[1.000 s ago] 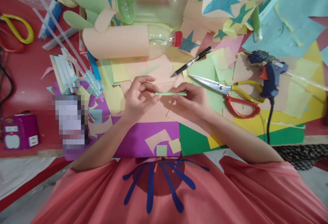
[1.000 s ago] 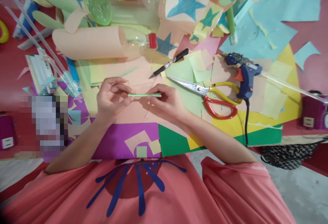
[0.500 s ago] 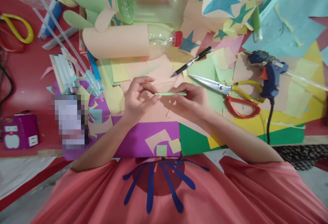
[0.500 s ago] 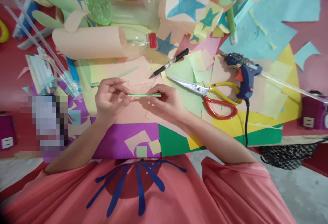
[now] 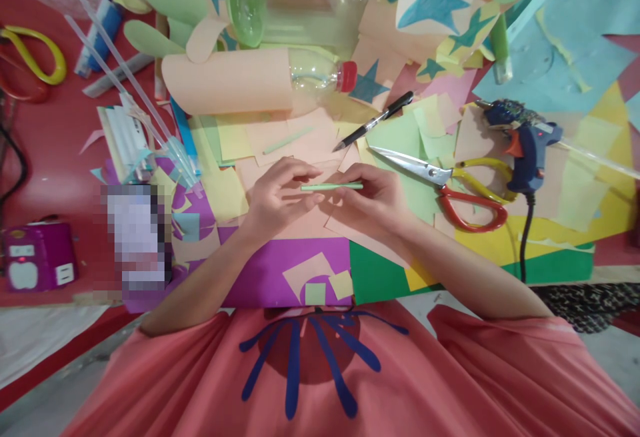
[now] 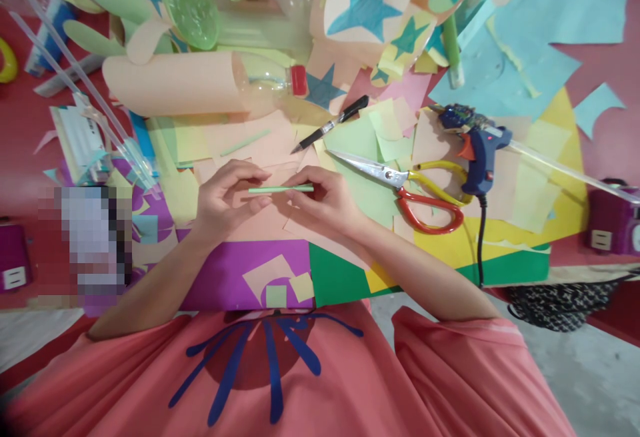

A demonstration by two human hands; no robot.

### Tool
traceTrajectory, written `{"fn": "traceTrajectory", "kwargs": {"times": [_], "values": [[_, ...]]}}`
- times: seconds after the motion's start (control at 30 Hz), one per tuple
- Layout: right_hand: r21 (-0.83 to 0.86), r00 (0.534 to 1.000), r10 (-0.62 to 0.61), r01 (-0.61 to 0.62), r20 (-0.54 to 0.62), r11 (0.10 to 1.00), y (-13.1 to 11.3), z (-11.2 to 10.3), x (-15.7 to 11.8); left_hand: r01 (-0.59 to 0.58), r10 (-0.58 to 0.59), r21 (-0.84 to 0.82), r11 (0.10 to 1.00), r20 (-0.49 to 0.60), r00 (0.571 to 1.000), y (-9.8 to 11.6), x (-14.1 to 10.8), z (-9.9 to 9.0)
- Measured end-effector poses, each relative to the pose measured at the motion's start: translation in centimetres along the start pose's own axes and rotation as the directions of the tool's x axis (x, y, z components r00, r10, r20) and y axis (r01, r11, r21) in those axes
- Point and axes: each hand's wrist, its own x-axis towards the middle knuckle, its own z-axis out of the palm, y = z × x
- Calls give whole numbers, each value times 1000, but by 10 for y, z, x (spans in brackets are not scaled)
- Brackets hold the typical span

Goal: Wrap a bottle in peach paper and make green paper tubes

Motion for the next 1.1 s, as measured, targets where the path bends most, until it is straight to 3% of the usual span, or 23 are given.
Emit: {"fn": "traceTrajectory", "kwargs": {"times": [0.13, 0.43, 0.77, 0.93, 1.1], "values": [[-37, 1000, -8, 8, 4, 999, 3, 0, -1, -31, 29, 30, 999, 43, 999, 2, 1, 0], [51, 1000, 30, -30, 9, 998, -2, -2, 2, -10, 8, -77, 997, -24, 1000, 2, 1, 1], [104, 990, -94, 83, 101, 991, -6, -5, 4, 36, -39, -135, 990, -18, 999, 2, 1, 1], [53, 990, -78, 72, 117, 996, -8, -5, 4, 91, -95, -101, 991, -35, 995, 3, 1, 2], [29, 989, -90, 87, 116, 996, -9, -6, 4, 77, -81, -117, 990, -32, 996, 4, 2, 1]]}}
